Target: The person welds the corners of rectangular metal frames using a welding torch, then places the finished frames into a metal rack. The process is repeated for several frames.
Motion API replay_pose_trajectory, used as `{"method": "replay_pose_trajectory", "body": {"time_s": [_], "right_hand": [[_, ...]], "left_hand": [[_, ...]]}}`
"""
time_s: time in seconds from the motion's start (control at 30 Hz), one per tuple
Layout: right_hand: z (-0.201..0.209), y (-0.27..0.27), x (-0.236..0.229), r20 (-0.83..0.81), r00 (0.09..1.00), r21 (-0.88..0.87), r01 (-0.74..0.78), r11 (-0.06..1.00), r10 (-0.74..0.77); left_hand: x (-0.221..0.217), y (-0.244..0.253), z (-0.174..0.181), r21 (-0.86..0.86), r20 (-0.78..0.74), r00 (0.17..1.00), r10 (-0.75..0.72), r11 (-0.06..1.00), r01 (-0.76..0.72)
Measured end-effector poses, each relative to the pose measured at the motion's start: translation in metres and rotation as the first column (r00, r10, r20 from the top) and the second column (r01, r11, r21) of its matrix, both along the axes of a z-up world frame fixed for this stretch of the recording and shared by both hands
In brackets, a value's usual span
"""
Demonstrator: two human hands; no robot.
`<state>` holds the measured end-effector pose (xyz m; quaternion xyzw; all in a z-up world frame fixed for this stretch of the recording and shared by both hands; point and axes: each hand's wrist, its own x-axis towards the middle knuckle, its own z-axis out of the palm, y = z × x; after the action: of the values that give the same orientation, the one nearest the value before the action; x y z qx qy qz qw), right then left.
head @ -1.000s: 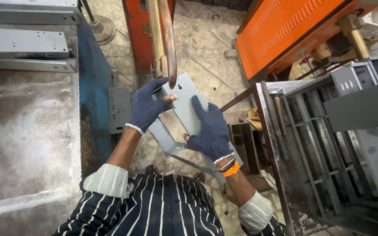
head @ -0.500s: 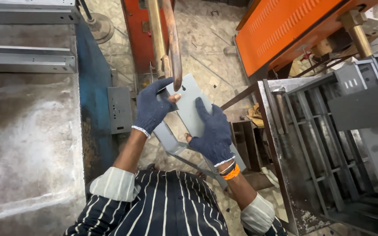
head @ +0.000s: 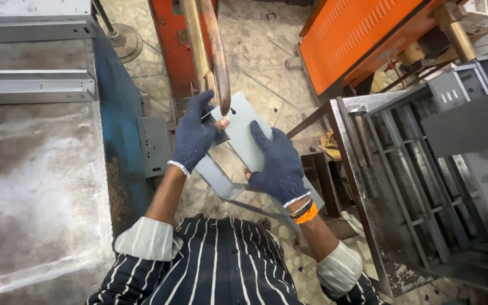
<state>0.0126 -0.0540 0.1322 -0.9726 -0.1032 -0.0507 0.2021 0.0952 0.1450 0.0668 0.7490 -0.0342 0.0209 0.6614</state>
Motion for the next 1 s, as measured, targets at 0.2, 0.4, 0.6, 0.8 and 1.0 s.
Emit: {"method": "replay_pose_trajectory", "body": {"time_s": [0.2,0.4,0.6,0.8,1.0], "right_hand": [[-0.006,-0.005,0.002,0.033,0.999,-0.074,-0.005,0.997,0.008],[0.005,-0.005,0.004,-0.032,0.999,-0.084,0.007,0.996,-0.010],[-0.001,-0.014,0.004,0.048,0.998,-0.056,-0.047,0.997,0.049],[0.003,-0.015,0.004,0.038,0.997,-0.073,-0.058,0.996,0.061],[0.005,-0.021,0.004,0.046,0.994,-0.041,-0.094,0.995,0.096]], "left_hand": [[0.008,0.019,-0.019,-0.219,-0.014,0.989,-0.149,0.965,0.142],[0.015,0.016,-0.037,-0.274,0.029,0.992,-0.120,0.954,0.123],[0.005,0.011,-0.029,-0.284,-0.026,0.996,-0.080,0.956,0.069],[0.005,0.001,-0.051,-0.351,0.093,0.995,-0.022,0.935,0.053],[0.010,-0.001,-0.055,-0.297,0.078,0.996,0.035,0.955,-0.010]]}}
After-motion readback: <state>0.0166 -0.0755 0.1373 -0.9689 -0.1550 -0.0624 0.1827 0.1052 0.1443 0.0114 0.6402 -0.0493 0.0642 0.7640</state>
